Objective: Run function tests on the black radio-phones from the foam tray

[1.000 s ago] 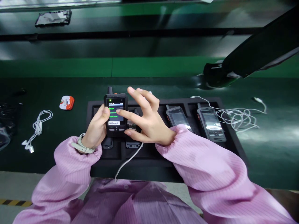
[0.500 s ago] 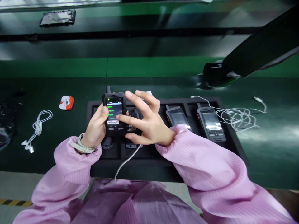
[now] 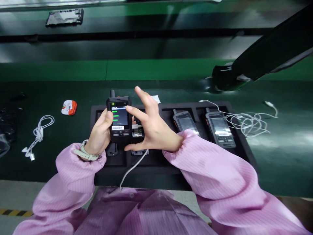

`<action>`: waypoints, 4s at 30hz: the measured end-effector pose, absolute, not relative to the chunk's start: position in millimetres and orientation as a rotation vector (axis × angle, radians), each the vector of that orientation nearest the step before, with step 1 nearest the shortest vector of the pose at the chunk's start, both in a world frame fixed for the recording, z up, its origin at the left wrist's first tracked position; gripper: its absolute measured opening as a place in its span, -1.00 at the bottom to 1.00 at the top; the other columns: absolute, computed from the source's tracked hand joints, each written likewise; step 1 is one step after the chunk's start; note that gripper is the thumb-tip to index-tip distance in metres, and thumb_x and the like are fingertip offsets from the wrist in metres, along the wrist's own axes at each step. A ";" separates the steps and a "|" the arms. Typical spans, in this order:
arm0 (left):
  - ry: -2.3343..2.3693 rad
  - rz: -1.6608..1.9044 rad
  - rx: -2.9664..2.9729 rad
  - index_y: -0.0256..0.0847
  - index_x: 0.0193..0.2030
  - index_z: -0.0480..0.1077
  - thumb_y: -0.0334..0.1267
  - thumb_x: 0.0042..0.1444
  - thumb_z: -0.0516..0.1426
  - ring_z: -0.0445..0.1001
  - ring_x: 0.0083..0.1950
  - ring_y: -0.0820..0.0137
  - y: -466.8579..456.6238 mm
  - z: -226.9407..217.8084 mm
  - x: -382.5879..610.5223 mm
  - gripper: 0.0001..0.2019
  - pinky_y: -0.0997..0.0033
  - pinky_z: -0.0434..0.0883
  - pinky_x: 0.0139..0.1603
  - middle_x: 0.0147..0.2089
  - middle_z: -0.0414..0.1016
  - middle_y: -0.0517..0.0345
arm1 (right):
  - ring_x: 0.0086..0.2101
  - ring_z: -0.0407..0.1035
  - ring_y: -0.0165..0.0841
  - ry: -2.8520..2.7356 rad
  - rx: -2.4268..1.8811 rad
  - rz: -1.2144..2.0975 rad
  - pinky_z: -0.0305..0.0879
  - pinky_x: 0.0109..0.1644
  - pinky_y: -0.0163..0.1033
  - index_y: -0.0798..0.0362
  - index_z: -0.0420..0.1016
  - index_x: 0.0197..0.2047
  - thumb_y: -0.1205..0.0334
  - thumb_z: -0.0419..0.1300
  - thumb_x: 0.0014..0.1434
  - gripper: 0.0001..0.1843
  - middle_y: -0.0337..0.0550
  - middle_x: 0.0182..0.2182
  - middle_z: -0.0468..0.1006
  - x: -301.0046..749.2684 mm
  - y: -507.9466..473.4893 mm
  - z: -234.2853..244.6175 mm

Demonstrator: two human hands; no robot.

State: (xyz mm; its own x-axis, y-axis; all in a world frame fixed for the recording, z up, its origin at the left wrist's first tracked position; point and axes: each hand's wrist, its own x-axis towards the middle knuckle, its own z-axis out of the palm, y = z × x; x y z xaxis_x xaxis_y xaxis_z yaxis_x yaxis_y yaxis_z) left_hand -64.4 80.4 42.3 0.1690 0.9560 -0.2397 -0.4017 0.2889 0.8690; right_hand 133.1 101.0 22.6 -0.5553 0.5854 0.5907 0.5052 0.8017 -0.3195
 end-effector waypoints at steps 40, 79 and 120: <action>0.942 1.104 0.730 -0.18 0.08 0.45 -0.02 0.32 0.18 0.64 0.12 0.10 80.9 44.7 -63.7 -0.67 0.10 0.58 0.17 -0.02 0.67 0.00 | 0.45 -0.09 0.16 -2.251 -0.730 0.436 -0.03 0.46 0.37 0.04 -0.09 0.46 -0.38 0.30 0.14 0.10 0.35 0.46 -0.03 133.9 102.4 26.0; 0.987 1.183 0.651 -0.25 -0.06 0.44 -0.05 0.34 0.16 0.61 0.19 0.11 84.5 45.1 -63.6 -0.72 0.11 0.55 0.20 0.00 0.68 -0.07 | -0.27 0.51 -0.40 -2.084 -0.785 0.658 0.48 -0.16 -0.32 0.11 0.39 -0.05 0.37 0.12 0.37 -0.90 -0.07 -0.15 0.59 126.6 92.5 24.6; 1.026 1.106 0.606 -0.25 0.00 0.50 -0.07 0.44 0.00 0.66 0.11 0.11 85.5 48.5 -68.0 -0.65 0.11 0.62 0.13 -0.10 0.71 -0.07 | -0.54 0.15 -0.56 -1.734 -0.864 1.130 0.10 -0.44 -0.37 0.07 0.30 -0.25 0.27 0.13 0.33 -0.90 -0.32 -0.45 0.36 129.0 92.4 36.0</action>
